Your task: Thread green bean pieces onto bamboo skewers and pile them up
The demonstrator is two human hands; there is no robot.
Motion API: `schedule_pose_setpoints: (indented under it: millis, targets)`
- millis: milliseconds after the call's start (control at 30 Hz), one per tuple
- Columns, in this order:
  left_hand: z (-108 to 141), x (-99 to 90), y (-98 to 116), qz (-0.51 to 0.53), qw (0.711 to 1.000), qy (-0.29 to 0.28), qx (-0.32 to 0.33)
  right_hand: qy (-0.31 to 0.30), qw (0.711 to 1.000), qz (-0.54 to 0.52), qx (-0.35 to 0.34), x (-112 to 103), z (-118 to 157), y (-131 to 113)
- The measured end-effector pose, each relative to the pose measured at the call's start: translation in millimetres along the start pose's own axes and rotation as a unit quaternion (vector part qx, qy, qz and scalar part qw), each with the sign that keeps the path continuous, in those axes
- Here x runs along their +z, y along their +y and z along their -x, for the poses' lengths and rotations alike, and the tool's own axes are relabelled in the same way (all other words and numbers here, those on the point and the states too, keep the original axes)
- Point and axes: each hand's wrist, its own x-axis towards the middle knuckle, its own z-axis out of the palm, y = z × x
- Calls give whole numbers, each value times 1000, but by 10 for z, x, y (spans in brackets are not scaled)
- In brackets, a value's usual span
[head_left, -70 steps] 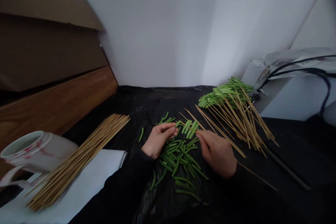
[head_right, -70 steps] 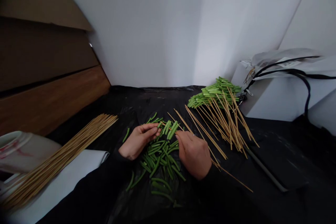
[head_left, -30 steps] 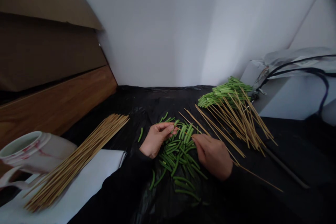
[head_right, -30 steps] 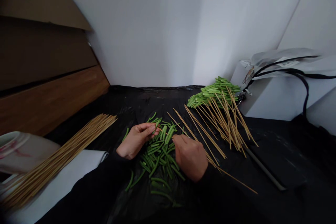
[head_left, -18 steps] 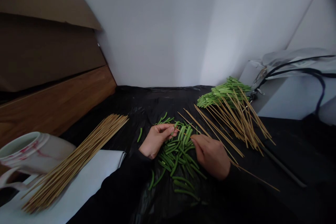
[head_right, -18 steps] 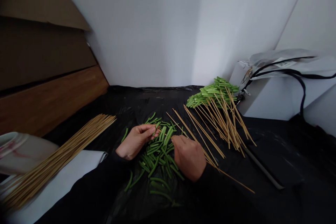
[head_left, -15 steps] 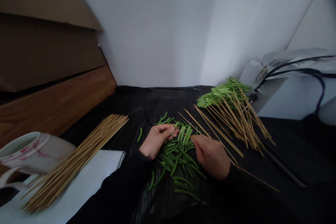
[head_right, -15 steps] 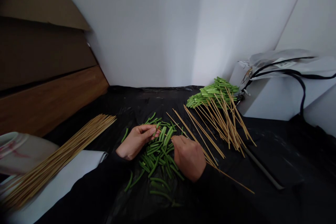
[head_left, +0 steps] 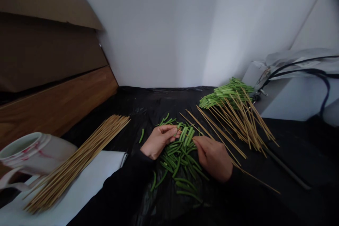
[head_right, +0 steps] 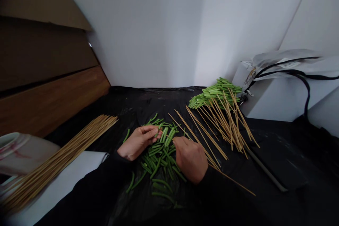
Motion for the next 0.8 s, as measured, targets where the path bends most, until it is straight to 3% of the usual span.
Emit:
schedule_pose_setpoints:
  millis: [167, 800]
  targets:
    - [1, 9, 1, 16, 999, 34, -6, 0, 1000, -2, 5, 1, -6, -14]
    - [33, 38, -19, 18, 999, 20, -34, -3, 1000, 7, 14, 4, 12, -38]
